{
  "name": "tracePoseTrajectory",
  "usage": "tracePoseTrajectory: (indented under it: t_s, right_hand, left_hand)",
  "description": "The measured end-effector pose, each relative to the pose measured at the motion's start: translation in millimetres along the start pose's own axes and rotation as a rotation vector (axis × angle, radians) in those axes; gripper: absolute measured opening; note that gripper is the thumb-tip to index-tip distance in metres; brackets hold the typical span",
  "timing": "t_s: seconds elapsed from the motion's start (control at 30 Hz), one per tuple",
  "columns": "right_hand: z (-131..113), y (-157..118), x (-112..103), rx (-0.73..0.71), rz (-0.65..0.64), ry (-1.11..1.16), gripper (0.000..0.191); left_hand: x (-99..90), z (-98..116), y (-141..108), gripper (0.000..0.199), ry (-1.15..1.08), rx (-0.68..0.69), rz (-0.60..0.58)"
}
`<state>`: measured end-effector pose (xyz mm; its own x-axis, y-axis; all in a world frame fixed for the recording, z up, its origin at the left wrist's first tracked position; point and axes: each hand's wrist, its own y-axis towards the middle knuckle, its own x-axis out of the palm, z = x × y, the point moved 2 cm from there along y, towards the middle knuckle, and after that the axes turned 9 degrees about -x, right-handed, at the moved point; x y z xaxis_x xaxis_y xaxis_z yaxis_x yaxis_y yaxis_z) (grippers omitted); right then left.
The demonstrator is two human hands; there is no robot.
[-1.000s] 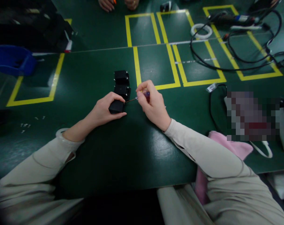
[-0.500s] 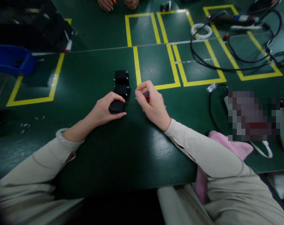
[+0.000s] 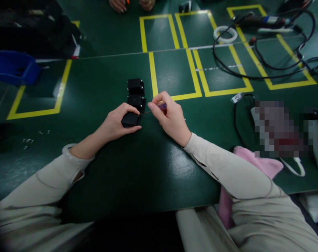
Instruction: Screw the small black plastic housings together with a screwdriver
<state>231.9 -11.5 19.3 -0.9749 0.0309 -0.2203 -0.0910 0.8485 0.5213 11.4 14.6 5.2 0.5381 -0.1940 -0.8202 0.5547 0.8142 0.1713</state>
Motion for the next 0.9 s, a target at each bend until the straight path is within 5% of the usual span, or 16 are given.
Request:
tracePoseTrajectory:
  t_s: [0.17, 0.9]
  right_hand:
    - [0.2, -1.2, -0.2, -0.044, 0.011, -0.022, 0.006]
    - [0.3, -1.6, -0.6, -0.019, 0.014, -0.018, 0.008]
  left_hand:
    - [0.5, -1.0, 0.1, 0.036, 0.005, -0.010, -0.006]
    - [-5.0, -3.9, -7.3, 0.041, -0.078, -0.037, -0.096]
